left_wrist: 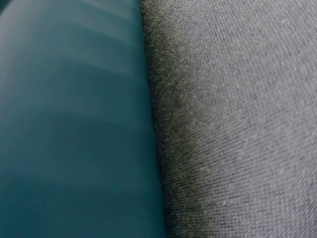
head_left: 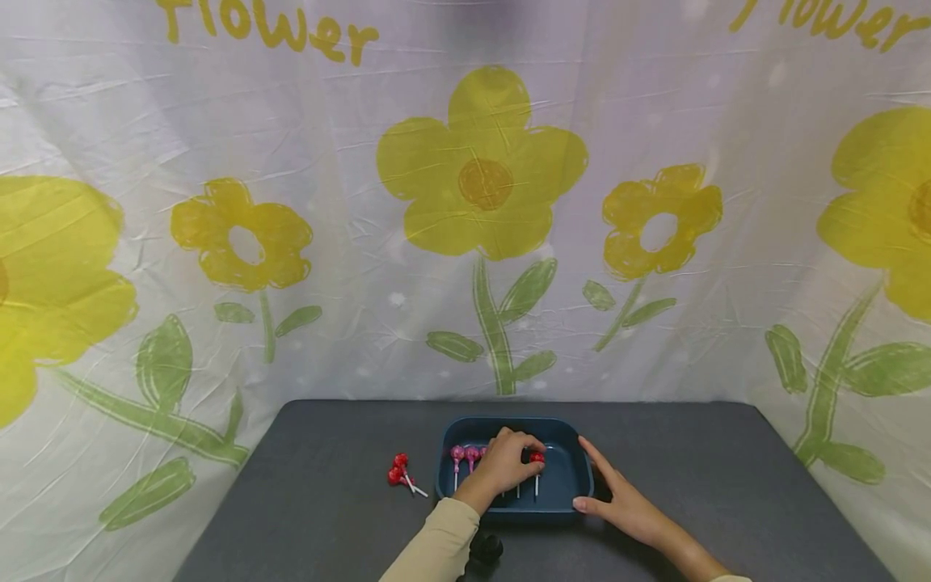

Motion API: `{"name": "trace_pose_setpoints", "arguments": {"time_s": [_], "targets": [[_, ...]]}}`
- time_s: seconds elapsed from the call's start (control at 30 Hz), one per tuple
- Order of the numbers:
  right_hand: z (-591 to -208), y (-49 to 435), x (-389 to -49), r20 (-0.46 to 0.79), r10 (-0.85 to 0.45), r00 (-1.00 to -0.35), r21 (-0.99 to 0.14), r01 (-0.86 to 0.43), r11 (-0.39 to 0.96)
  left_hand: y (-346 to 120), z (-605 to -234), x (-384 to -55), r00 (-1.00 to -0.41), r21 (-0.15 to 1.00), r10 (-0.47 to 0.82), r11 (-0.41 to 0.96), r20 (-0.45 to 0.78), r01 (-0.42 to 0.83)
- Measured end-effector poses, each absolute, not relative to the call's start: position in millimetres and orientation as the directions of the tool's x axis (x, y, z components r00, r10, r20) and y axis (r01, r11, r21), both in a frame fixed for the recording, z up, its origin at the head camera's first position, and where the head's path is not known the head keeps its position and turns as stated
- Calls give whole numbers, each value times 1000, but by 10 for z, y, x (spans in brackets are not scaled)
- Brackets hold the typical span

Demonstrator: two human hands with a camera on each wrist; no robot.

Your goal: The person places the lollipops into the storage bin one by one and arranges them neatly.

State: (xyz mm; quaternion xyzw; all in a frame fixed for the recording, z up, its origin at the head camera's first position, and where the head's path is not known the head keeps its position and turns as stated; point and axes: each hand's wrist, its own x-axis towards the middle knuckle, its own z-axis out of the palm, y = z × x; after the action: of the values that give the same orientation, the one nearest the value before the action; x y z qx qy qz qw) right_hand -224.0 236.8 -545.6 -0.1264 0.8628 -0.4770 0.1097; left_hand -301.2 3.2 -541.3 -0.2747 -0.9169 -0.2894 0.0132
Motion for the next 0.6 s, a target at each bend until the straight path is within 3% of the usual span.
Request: {"name": "trace_pose_setpoints", "arguments": {"time_s": [0.6], "targets": [[-5444, 2372, -2226, -46, -322, -945, -844, -136, 518, 25, -5406, -2987, -876, 510, 435, 715, 210, 478]]}}
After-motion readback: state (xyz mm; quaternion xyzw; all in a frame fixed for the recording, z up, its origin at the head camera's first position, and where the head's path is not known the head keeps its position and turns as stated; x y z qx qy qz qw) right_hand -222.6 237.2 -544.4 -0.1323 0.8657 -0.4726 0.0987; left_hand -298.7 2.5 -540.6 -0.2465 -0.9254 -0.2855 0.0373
